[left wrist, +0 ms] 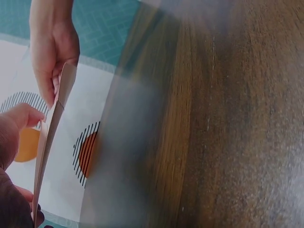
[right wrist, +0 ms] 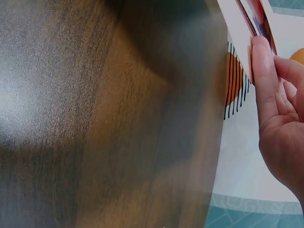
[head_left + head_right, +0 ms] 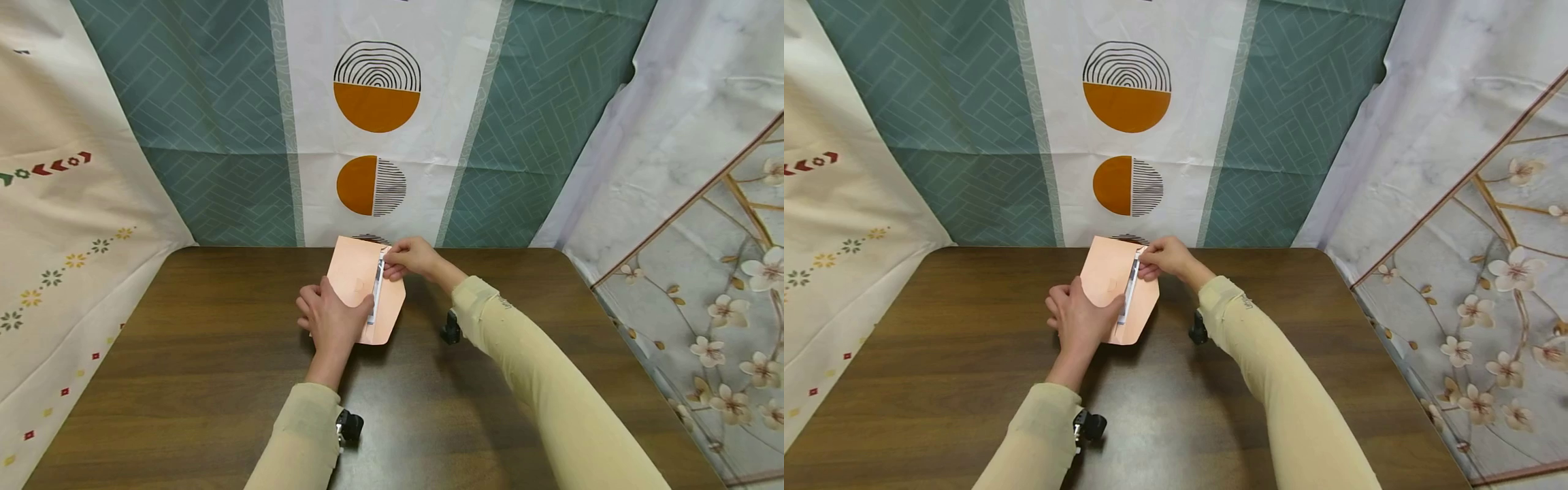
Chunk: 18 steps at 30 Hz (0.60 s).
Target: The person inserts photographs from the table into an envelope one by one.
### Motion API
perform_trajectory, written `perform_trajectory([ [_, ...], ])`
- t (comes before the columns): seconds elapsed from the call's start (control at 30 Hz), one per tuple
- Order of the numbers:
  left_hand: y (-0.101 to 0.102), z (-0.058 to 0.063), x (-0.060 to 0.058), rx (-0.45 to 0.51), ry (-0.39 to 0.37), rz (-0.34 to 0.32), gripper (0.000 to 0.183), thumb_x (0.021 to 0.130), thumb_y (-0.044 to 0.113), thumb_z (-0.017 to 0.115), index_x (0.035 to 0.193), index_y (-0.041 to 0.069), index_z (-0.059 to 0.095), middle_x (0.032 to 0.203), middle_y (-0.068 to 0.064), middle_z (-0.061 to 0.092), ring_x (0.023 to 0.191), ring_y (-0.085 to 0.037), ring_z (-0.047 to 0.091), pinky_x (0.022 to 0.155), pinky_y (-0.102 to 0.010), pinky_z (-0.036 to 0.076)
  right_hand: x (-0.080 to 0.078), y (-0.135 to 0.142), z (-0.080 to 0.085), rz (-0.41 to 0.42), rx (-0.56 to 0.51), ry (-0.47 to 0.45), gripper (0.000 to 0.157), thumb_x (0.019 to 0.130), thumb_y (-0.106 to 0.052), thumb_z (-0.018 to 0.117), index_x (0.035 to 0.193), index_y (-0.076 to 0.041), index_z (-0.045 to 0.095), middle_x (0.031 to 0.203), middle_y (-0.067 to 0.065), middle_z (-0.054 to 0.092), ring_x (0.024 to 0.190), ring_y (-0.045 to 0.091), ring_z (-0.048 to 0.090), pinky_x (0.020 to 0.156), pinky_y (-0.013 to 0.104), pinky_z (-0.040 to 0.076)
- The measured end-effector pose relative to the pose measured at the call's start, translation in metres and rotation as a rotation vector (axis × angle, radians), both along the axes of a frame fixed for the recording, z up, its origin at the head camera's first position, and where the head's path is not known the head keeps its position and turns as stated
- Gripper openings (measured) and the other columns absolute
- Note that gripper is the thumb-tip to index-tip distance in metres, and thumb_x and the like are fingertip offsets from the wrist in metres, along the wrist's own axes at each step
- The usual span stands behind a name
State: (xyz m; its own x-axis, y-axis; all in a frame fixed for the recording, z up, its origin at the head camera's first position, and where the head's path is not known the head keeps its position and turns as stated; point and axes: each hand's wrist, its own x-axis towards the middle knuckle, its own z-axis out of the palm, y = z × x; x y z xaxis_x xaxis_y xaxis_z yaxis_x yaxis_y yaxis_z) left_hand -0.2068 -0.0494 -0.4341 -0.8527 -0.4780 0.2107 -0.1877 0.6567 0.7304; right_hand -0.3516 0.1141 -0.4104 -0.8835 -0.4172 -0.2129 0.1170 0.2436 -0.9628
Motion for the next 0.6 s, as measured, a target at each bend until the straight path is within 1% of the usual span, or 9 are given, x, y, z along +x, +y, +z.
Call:
perform_trajectory([
  [0.13, 0.0005, -0.0002, 0.0002, 0.001, 0.005, -0.001, 0.086, 0.065, 0.055, 0.077, 0.127, 0.002, 0.050, 0.113, -0.019, 0.038, 0.110, -0.035, 0.031, 0.079, -0.056, 0.028, 0.0012, -0.0015, 0.0003, -0.007, 0.002, 0.006, 0.016, 0.091, -0.004, 0.063, 0.100, 0.010, 0.063, 0.080, 0.016, 0.069, 0.066, 0.020, 0.071, 0.070, 0.042, 0.057],
  [0.3, 0.0011, 0.0009, 0.0003, 0.008, -0.008, 0.010, 0.084, 0.065, 0.055, 0.076, 0.126, 0.003, 0.050, 0.113, -0.018, 0.038, 0.110, -0.034, 0.031, 0.079, -0.055, 0.028, 0.0015, -0.0046, 0.0000, -0.011, 0.001, 0.006, 0.016, 0.091, -0.005, 0.063, 0.100, 0.009, 0.064, 0.082, 0.018, 0.070, 0.067, 0.022, 0.072, 0.072, 0.044, 0.057],
  [0.6, -0.0010, -0.0006, -0.0001, 0.015, -0.004, 0.016, 0.085, 0.065, 0.053, 0.079, 0.125, 0.002, 0.050, 0.112, -0.019, 0.037, 0.110, -0.035, 0.031, 0.079, -0.056, 0.028, 0.0035, -0.0078, -0.0013, -0.001, -0.036, -0.041, 0.017, 0.092, -0.001, 0.061, 0.101, 0.013, 0.063, 0.082, 0.020, 0.069, 0.069, 0.022, 0.072, 0.071, 0.041, 0.057],
])
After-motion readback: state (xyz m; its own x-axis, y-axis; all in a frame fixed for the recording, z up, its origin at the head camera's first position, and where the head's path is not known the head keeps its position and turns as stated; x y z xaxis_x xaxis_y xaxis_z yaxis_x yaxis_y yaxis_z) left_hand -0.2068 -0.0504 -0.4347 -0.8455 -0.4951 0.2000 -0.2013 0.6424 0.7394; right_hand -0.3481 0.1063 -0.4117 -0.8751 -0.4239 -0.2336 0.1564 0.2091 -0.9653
